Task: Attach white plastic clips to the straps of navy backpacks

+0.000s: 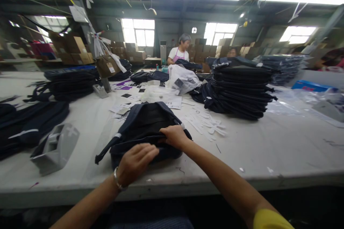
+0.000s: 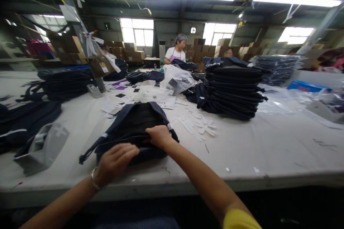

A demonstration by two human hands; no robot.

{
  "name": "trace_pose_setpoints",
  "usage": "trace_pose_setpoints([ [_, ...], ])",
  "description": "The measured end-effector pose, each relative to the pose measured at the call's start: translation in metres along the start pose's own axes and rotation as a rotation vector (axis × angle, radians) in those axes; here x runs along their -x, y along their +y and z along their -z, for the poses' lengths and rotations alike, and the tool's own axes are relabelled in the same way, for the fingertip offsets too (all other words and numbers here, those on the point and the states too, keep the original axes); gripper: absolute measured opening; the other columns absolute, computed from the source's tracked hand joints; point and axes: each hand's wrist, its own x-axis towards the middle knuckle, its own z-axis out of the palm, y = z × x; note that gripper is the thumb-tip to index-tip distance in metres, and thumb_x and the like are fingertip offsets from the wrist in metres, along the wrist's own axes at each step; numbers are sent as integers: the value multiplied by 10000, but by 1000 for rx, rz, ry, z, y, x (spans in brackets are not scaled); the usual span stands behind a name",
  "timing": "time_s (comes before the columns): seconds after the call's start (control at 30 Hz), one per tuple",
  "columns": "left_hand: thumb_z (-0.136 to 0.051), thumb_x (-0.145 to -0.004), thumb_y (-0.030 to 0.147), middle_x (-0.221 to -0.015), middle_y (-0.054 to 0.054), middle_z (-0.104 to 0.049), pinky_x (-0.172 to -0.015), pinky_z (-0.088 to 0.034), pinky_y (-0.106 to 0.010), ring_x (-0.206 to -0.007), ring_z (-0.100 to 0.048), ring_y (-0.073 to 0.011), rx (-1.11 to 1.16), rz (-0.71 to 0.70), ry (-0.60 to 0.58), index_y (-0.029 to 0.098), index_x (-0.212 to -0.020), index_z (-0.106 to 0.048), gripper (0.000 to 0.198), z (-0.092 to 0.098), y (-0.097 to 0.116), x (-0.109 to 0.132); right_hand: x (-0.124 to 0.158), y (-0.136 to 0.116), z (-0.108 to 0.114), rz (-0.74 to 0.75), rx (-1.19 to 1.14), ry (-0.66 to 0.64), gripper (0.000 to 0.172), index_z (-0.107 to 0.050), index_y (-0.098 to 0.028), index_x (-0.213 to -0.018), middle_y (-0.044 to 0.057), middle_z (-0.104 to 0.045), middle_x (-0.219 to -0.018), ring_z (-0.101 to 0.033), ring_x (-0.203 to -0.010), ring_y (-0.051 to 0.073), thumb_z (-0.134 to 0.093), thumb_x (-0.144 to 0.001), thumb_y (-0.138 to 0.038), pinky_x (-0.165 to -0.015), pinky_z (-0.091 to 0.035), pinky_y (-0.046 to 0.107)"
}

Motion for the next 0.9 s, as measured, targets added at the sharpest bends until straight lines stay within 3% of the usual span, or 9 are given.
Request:
trace_pose_setpoints([
  [0.1, -442, -903, 109, -1171, -56, -670, -972, -499, -298, -1132, -588, -165, 29, -146, -56, 198, -1253, -539, 375, -12, 13, 28, -6, 5, 10, 7, 12, -8, 375, -653, -257, -967, 58, -722, -913, -658, -858, 244, -577, -796, -581, -671, -398, 286],
  [0.23, -397, -902, 76, -1335, -78, -559, -1045, -446, -355, -1279, -465, -197, -59, -171, -87, 165, -1359, -429, 466, -10, 23, 41, -10, 7, 41, 38, -3, -59, 416, -685, -252, -910, 41, -717, -816, -653, -785, 230, -599, -751, -626, -611, -364, 271],
  [0.37, -454, -884, 143, -1335, -83, -554, -1000, -475, -325, -1230, -520, -212, -68, -97, -92, 162, -1378, -415, 496, -5, 37, 43, -9, 6, 62, 201, -90, -140, 385, -705, -253, -828, 4, -692, -718, -630, -698, 184, -616, -737, -616, -540, -309, 255],
  [0.53, -525, -855, 365, -1364, -83, -528, -757, -575, -278, -995, -662, -215, 74, 200, -312, 224, -1361, -447, 532, -50, 41, 44, -30, 15, 37, 218, -107, -347, 318, -723, -272, -887, -3, -697, -752, -629, -725, 175, -690, -701, -527, -538, -308, 245],
  [0.63, -539, -849, 366, -1334, -71, -562, -710, -580, -306, -898, -683, -216, 132, 277, -421, 263, -1235, -568, 400, -69, 32, 44, -42, 29, 15, 138, -137, -340, 330, -713, -281, -949, 9, -707, -822, -635, -802, 195, -670, -729, -523, -586, -336, 244],
  [0.7, -519, -868, 286, -1280, -63, -607, -739, -577, -309, -906, -676, -206, 130, 198, -403, 251, -1190, -596, 334, -70, 23, 44, -47, 39, 7, 114, -150, -301, 332, -705, -284, -969, 12, -706, -840, -636, -824, 204, -657, -745, -525, -596, -339, 248],
  [0.8, -408, -891, 102, -1272, -59, -613, -865, -547, -312, -1030, -636, -189, 108, 0, -277, 202, -1241, -559, 394, -67, 12, 39, -51, 48, 3, 150, -166, -296, 310, -709, -284, -957, 0, -700, -803, -630, -784, 193, -662, -749, -508, -583, -335, 248],
  [0.9, -353, -903, 62, -1266, -57, -617, -895, -536, -281, -1101, -604, -165, 144, -152, -207, 158, -1308, -492, 439, -67, 10, 27, -55, 45, 8, 228, -188, -277, 327, -717, -264, -949, -2, -691, -775, -607, -741, 177, -651, -751, -516, -579, -335, 246],
])
